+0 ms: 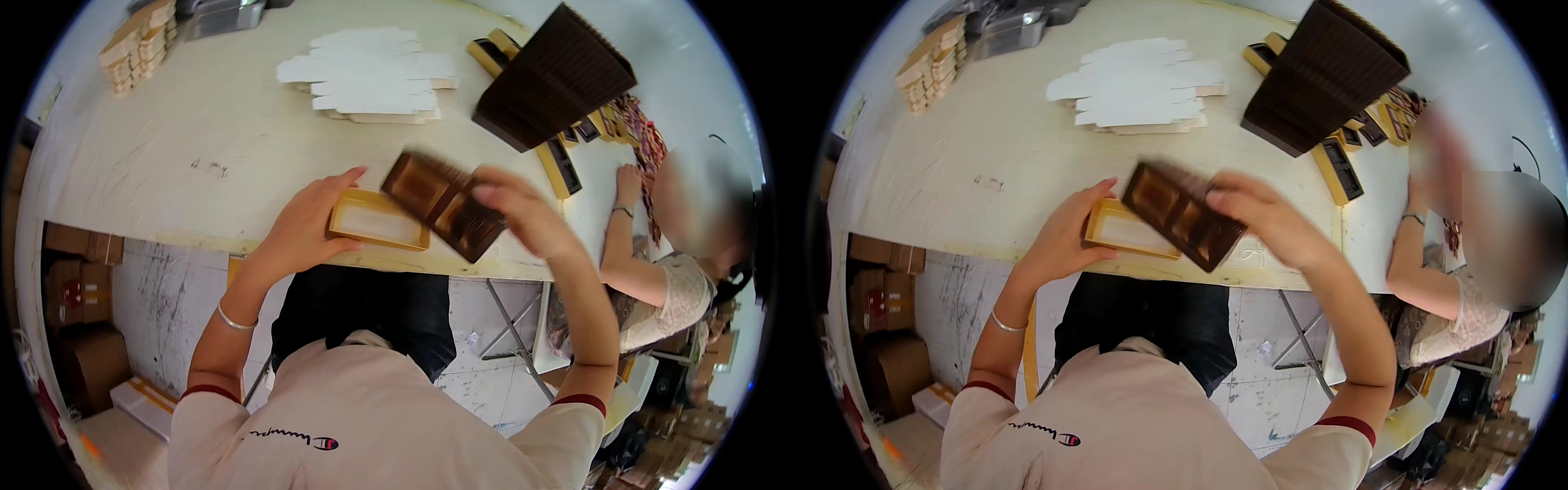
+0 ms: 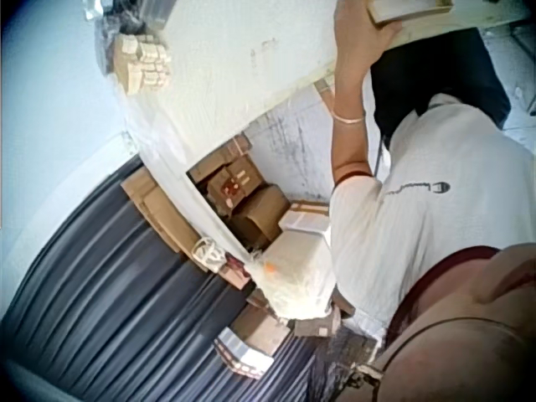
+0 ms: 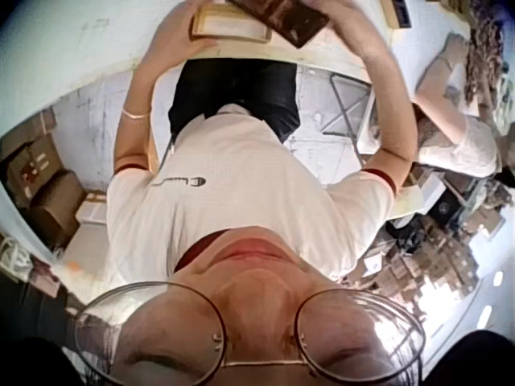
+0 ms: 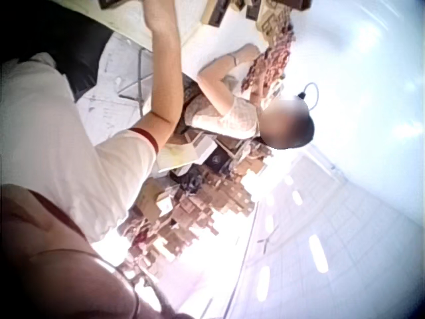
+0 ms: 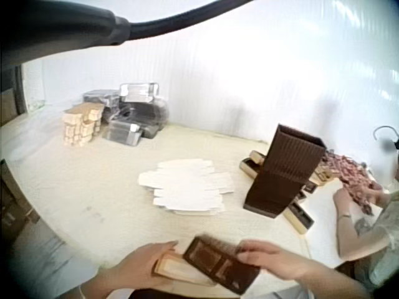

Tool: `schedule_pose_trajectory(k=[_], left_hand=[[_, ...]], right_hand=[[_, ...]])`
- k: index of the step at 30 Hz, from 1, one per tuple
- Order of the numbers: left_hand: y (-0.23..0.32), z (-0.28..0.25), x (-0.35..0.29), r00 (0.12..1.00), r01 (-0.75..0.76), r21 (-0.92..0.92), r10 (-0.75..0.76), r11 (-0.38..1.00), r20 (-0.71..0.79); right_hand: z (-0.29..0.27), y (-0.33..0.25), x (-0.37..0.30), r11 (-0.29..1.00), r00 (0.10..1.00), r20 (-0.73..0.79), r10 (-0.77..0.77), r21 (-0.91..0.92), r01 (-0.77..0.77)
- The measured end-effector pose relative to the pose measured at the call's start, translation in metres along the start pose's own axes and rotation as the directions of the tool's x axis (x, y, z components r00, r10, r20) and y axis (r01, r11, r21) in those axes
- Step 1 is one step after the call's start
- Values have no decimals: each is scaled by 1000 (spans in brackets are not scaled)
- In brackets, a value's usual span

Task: The person folds flat white cardboard pieces into small rectangular boxes, inserts them into dark brown outer boxes, and places the completed units on the table. The process is repeated multiple times in a repetitive assembly line manner.

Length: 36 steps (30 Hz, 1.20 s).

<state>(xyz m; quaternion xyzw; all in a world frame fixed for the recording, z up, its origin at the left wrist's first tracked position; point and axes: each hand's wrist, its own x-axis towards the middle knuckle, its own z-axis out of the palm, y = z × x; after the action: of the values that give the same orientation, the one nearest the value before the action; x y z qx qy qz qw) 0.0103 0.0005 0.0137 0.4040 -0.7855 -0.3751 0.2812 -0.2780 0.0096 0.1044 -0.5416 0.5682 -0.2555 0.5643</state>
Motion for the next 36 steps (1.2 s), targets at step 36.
schedule_pose_trajectory(k=[36], left_hand=[[13, -7, 26, 950, -219, 294, 134, 930, 283]], right_hand=[[52, 49, 21, 494, 680, 397, -616, -478, 726]])
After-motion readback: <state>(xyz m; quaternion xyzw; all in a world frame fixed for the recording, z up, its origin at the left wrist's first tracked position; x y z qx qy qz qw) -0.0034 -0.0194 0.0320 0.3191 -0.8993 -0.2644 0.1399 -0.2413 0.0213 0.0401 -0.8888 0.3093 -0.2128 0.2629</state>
